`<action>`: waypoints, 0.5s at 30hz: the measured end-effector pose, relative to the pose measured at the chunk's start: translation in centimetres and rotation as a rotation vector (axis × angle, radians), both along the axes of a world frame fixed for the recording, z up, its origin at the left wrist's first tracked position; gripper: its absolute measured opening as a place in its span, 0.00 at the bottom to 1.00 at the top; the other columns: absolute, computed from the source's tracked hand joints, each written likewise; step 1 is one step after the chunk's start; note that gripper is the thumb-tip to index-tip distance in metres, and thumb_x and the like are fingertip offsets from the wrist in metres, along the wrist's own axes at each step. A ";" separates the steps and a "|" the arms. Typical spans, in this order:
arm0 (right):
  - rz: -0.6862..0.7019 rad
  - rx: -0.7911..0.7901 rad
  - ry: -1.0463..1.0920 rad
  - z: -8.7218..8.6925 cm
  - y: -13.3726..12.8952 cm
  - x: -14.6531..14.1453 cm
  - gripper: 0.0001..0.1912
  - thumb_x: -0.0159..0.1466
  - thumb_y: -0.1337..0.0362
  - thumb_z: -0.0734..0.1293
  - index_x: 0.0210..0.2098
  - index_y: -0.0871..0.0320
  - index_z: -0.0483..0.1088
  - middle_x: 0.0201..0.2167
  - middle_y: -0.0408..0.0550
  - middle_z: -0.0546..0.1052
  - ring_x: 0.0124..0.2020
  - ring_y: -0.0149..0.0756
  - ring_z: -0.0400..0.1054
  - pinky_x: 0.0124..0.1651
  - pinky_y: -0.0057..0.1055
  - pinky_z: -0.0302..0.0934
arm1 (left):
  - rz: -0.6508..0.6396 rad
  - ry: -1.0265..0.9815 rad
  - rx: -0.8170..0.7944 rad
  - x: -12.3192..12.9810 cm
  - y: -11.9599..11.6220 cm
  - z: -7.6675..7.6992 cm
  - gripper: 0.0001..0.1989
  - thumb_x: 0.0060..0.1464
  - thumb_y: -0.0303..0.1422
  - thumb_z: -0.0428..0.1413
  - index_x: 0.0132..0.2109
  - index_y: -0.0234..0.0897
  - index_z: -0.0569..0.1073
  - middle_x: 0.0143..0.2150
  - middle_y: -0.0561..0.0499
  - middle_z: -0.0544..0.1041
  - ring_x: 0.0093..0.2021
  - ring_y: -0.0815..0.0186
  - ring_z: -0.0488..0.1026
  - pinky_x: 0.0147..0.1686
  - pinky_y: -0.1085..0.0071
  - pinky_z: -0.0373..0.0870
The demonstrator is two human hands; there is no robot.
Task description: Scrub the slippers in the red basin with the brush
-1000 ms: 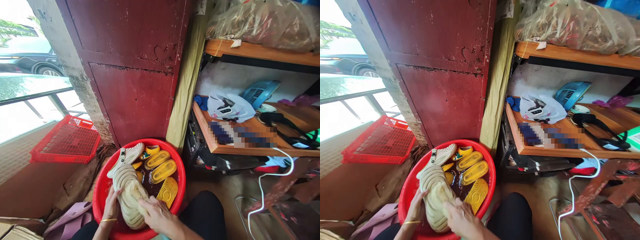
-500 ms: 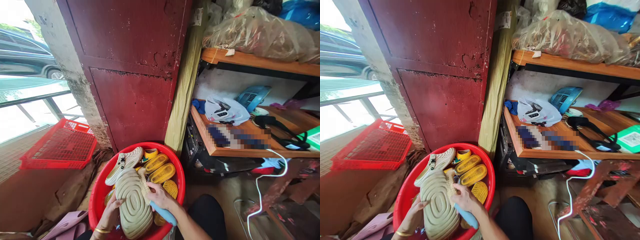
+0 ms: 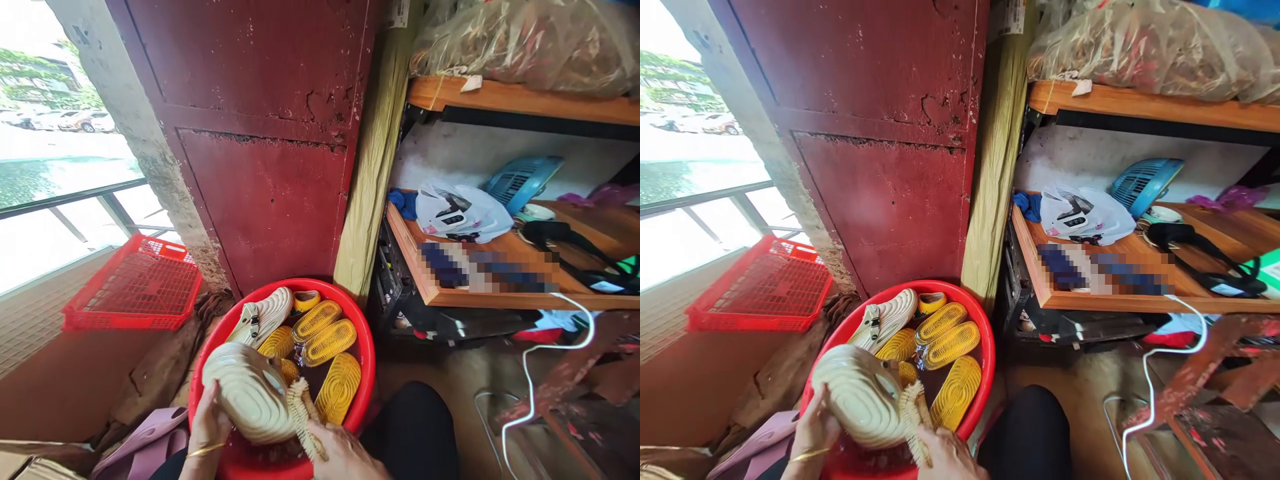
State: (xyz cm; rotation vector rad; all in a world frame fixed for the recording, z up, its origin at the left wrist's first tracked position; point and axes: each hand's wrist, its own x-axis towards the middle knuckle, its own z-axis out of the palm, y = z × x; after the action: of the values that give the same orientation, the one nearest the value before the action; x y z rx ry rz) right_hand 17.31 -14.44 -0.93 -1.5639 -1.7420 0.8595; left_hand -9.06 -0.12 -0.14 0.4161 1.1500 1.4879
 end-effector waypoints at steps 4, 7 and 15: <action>-0.033 0.039 0.031 -0.8 -0.1 1.3 0.26 0.57 0.65 0.69 0.54 0.41 0.76 0.43 0.47 0.83 0.44 0.48 0.77 0.46 0.36 0.68 | 0.110 -0.017 0.059 -0.3 0.5 0.3 0.30 0.48 0.56 0.60 0.53 0.45 0.78 0.50 0.51 0.83 0.65 0.46 0.68 0.64 0.53 0.68; -0.134 0.165 -0.028 -0.4 1.4 -1.0 0.26 0.61 0.65 0.68 0.59 0.44 0.73 0.46 0.50 0.82 0.47 0.49 0.77 0.50 0.38 0.69 | 0.134 -0.114 0.046 -0.1 0.5 0.6 0.27 0.52 0.53 0.58 0.54 0.46 0.78 0.50 0.50 0.84 0.64 0.48 0.69 0.66 0.52 0.64; -0.006 0.419 -0.481 2.4 6.3 -6.8 0.36 0.60 0.72 0.66 0.65 0.42 0.65 0.44 0.49 0.79 0.33 0.41 0.77 0.37 0.33 0.73 | 0.254 -0.402 -0.050 -0.6 0.3 1.1 0.16 0.62 0.43 0.51 0.47 0.42 0.79 0.44 0.50 0.84 0.60 0.56 0.73 0.68 0.55 0.59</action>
State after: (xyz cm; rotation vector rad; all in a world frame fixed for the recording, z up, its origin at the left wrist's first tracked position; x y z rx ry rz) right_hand 10.49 -8.09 1.44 -1.5589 -2.0745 0.0870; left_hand -9.61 0.19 0.95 -0.0695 0.9377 1.6640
